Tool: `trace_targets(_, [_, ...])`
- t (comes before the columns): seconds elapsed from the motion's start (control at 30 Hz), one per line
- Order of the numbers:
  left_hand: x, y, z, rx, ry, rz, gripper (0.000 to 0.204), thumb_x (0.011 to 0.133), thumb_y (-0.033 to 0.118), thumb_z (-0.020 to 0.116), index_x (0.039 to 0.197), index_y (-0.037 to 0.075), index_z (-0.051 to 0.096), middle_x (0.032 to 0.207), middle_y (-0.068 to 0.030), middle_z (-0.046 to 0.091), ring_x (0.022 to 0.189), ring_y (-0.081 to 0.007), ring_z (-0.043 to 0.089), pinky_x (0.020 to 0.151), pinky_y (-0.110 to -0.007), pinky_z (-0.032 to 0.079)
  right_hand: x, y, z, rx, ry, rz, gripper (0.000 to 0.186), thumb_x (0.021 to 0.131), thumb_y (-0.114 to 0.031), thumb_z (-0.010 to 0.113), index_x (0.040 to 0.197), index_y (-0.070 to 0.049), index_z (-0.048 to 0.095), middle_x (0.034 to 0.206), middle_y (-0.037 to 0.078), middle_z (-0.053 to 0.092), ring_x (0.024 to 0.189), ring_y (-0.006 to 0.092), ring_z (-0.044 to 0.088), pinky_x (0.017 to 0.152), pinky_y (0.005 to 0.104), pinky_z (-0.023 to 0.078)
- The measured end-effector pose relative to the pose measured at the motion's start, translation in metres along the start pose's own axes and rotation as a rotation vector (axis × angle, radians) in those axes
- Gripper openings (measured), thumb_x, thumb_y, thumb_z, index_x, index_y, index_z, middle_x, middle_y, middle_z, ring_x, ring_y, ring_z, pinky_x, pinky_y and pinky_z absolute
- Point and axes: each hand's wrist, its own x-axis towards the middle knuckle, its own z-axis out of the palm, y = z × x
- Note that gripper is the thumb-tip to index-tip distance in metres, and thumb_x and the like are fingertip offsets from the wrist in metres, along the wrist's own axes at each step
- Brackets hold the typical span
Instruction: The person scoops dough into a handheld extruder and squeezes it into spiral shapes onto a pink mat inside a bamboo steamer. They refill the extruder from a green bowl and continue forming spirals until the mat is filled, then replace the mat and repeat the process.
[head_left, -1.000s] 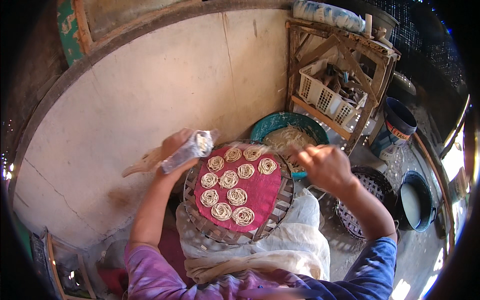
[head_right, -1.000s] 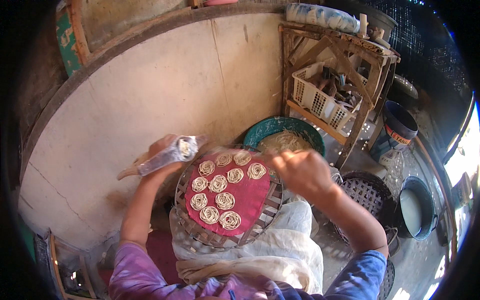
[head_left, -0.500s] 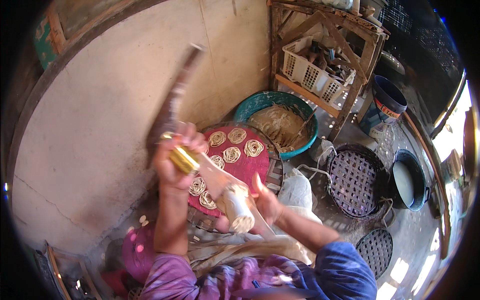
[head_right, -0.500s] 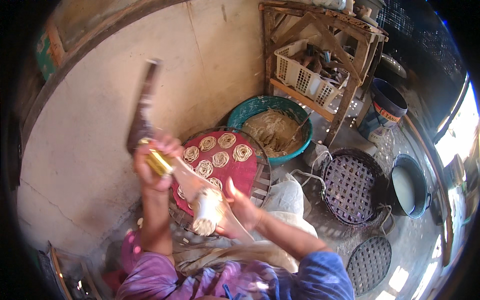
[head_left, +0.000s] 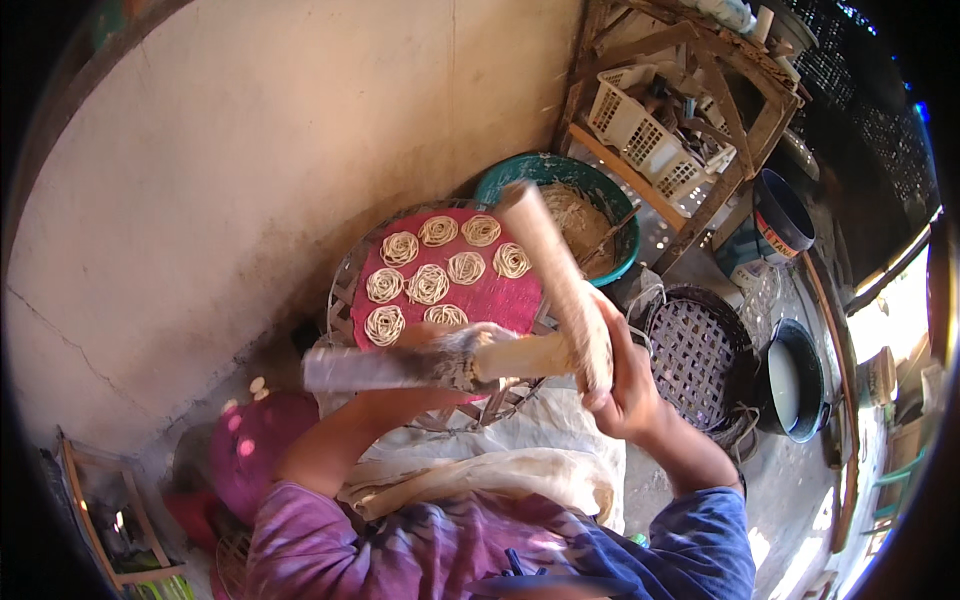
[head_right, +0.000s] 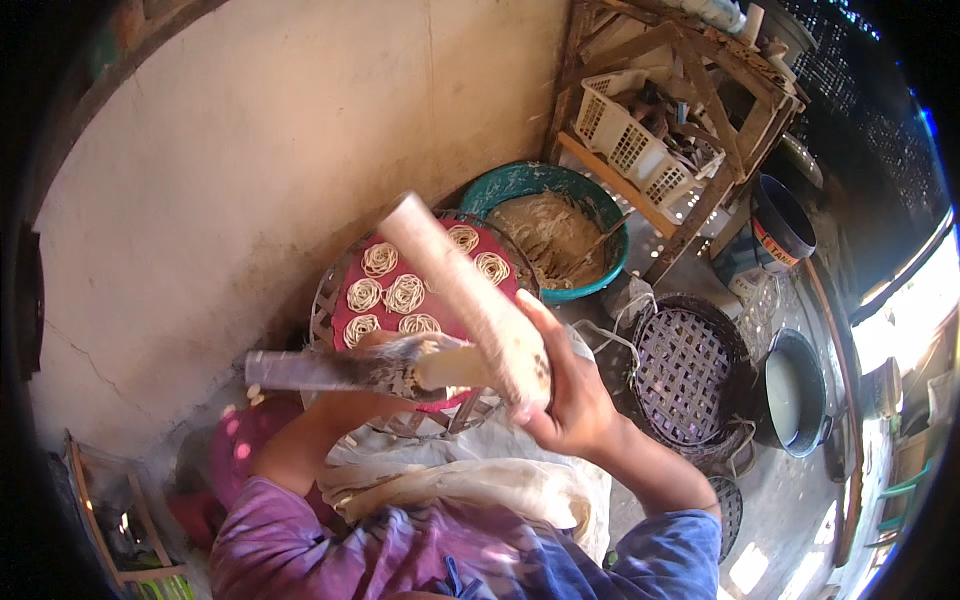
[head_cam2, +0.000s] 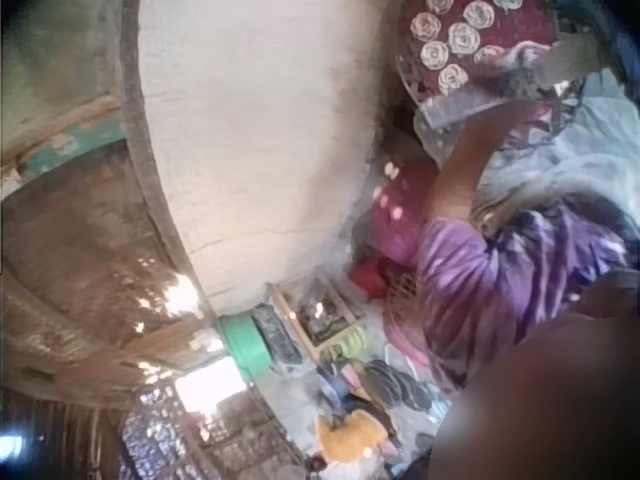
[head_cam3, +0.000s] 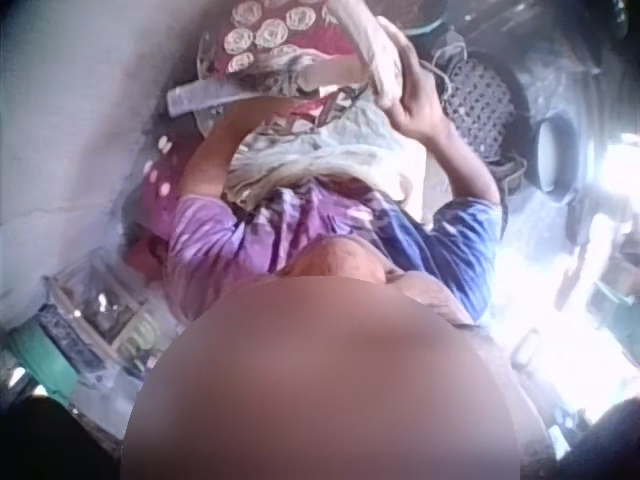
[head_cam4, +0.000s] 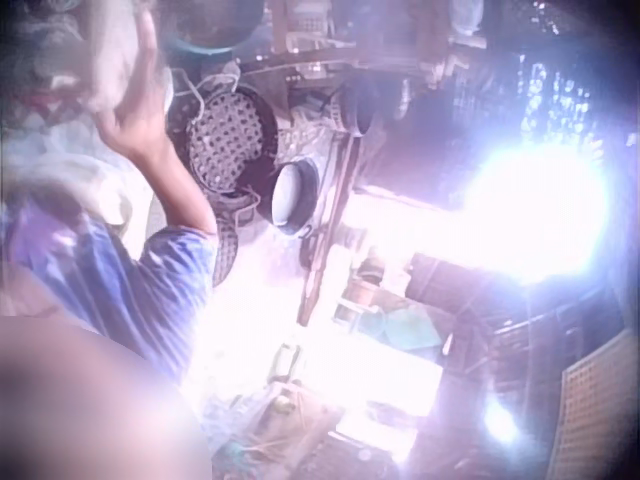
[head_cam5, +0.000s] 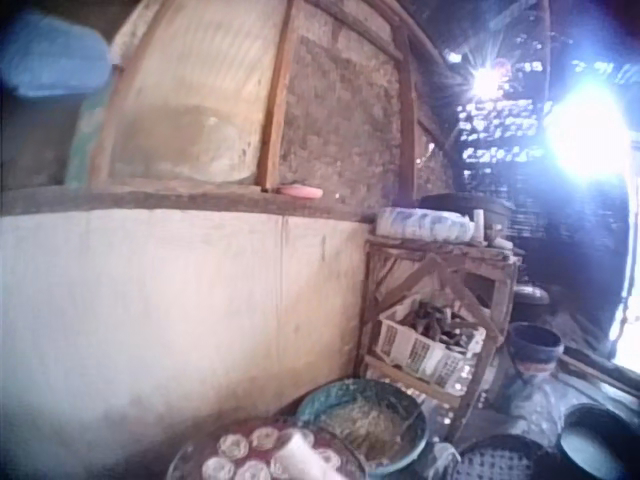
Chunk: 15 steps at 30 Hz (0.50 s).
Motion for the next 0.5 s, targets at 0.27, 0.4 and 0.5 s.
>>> trace_targets(0.27, [-0.007,-0.009,0.069,-0.351,-0.189,0.222,0.05,0.086,0.023,0.066,0.131,0.009,0.049,0.133,-0.0124,0.049,0.127,-0.0258,0.044,0.108,-0.04,0.031,-0.03,0.006,0.03,0.111,-0.334,0.175,0.089,0.085,-0.045,0.06,0.148,-0.001,0.015,0.128,0.029,0.051,0.113,0.0379,0.057,0.1,0.0434,0.042])
trace_targets(0.4, [0.011,-0.012,0.05,-0.343,-0.214,0.279,0.048,0.084,0.024,0.07,0.125,0.004,0.052,0.121,-0.0126,0.057,0.116,-0.0234,0.054,0.103,-0.036,0.04,-0.028,0.027,0.009,0.95,-0.327,0.891,0.105,0.082,-0.07,0.052,0.147,0.004,0.016,0.126,0.025,0.054,0.117,0.0272,0.054,0.102,0.042,0.041])
trace_targets(0.5, [0.029,0.008,-0.008,-0.589,-0.089,0.339,0.058,0.084,0.024,0.072,0.132,0.003,0.044,0.12,-0.0135,0.056,0.116,-0.0241,0.054,0.102,-0.036,0.042,-0.021,0.036,-0.032,0.965,-0.722,0.892,0.123,0.071,-0.089,0.036,0.138,0.013,0.028,0.108,0.025,0.058,0.096,0.0312,0.061,0.085,0.042,0.051])
